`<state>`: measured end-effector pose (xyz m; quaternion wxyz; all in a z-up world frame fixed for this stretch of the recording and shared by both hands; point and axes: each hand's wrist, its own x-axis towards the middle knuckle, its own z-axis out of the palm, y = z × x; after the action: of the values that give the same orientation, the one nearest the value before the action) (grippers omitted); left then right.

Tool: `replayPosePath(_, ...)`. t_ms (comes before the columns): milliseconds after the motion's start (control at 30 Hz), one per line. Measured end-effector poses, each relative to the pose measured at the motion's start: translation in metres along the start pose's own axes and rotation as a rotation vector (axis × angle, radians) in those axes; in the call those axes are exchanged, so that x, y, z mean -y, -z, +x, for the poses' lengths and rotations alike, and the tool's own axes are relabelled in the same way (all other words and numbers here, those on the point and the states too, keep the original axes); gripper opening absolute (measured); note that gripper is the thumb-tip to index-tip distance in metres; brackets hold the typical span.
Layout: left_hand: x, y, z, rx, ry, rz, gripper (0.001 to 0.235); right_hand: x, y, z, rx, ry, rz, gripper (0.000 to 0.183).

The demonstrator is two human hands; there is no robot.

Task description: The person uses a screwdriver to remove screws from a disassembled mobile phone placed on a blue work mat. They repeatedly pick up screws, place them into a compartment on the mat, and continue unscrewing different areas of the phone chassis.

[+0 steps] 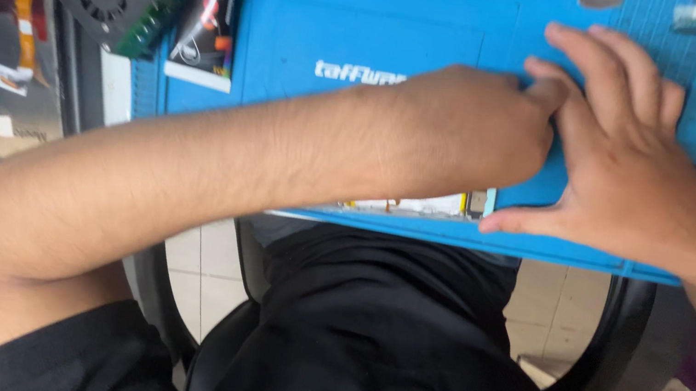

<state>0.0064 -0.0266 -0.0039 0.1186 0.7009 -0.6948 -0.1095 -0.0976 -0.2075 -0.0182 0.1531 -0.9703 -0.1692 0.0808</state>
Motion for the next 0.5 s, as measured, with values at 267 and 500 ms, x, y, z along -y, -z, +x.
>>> replayPosePath(267,-0.016,-0.003,-0.007,-0.017,0.088,0.033,0.045,0.002,-0.001,-0.003,-0.002,-0.017,0.029,0.135)
replayPosePath(500,-0.026,0.009,-0.014,-0.069,0.094,0.015,0.032,0.003,-0.003,-0.002,-0.041,-0.010,-0.004,0.136)
